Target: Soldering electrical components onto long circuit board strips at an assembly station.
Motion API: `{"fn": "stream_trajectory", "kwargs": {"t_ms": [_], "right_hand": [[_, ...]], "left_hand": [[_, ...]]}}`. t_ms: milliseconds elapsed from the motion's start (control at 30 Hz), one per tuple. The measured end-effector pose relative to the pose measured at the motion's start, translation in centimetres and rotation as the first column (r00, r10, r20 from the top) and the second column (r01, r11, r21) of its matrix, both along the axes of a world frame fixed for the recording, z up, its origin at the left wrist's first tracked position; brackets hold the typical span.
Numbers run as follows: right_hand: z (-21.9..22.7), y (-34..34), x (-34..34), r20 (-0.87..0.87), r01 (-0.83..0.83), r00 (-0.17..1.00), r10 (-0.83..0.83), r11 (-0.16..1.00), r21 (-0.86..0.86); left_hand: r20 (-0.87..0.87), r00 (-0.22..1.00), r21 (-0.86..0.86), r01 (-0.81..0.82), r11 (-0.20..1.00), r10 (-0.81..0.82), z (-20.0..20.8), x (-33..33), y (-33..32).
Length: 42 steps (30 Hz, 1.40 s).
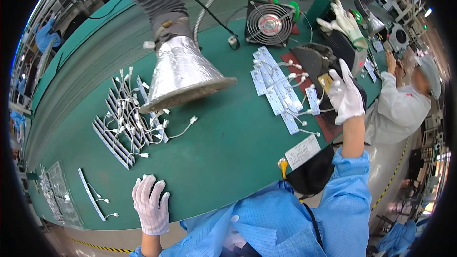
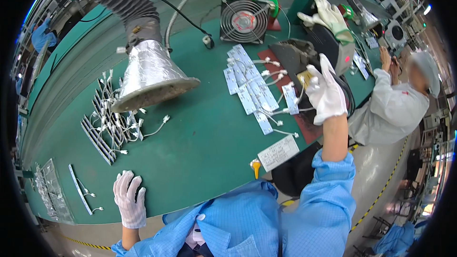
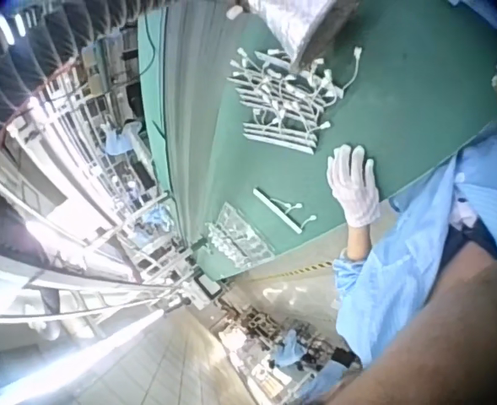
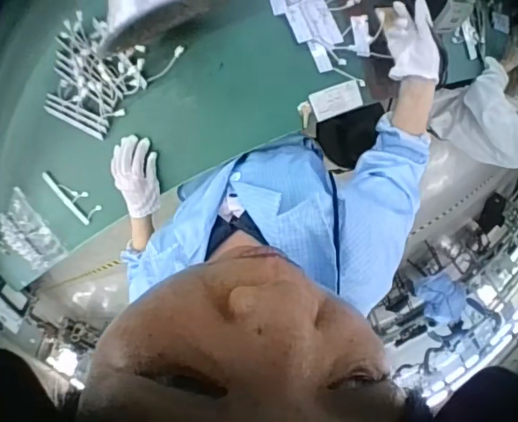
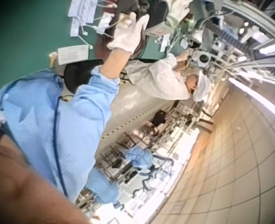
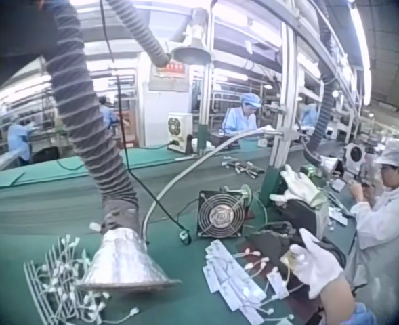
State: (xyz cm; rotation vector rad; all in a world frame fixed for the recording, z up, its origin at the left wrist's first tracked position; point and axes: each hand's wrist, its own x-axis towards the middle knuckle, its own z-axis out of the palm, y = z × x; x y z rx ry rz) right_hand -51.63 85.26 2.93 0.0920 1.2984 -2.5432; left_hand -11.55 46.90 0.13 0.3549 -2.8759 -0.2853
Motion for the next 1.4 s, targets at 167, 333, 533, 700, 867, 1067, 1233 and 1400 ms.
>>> {"fn": "stream_trajectory", "kwargs": {"t_ms": [167,333,533,700,867,1067,1233,1400], "right_hand": [[-0.1,0.3,-0.6,0.012,-0.034,0.999,0.033,0.991,0.129],[0.7,0.3,0.7,-0.120,0.301,0.952,-0.282,0.932,0.202],[4.5,3.8,6.8,-0.129,0.440,0.895,-0.426,0.891,0.111],[5.0,3.9,8.4,0.104,0.092,0.993,-0.058,0.930,-0.356],[3.5,3.3,8.3,0.040,-0.081,0.993,0.107,0.907,-0.412],[3.7,3.1,8.2,0.086,-0.056,0.992,0.094,0.926,-0.373],[4.5,5.7,7.3,-0.299,0.601,0.799,-0.521,0.701,0.384],[2.4,10.3,2.9,-0.657,0.985,0.123,0.744,-0.172,-0.010]], "left_hand": [[-0.006,1.000,-0.004,0.013,1.000,-0.013,-0.2,0.1,0.0],[-0.030,0.997,-0.038,0.066,0.997,-0.067,-0.4,0.6,-0.2],[-0.025,0.999,-0.072,0.042,0.996,-0.044,-0.2,0.7,0.6],[-0.031,0.999,-0.096,0.028,0.995,-0.031,-0.3,0.5,1.0],[-0.030,0.999,-0.106,0.032,0.994,-0.035,-0.6,0.7,1.0],[-0.020,0.999,-0.122,0.025,0.992,-0.028,-0.8,0.8,1.0],[0.007,1.000,-0.120,0.020,0.993,-0.020,-0.8,0.7,0.9],[0.008,1.000,-0.112,0.018,0.994,-0.017,-0.6,0.5,1.1]]}}
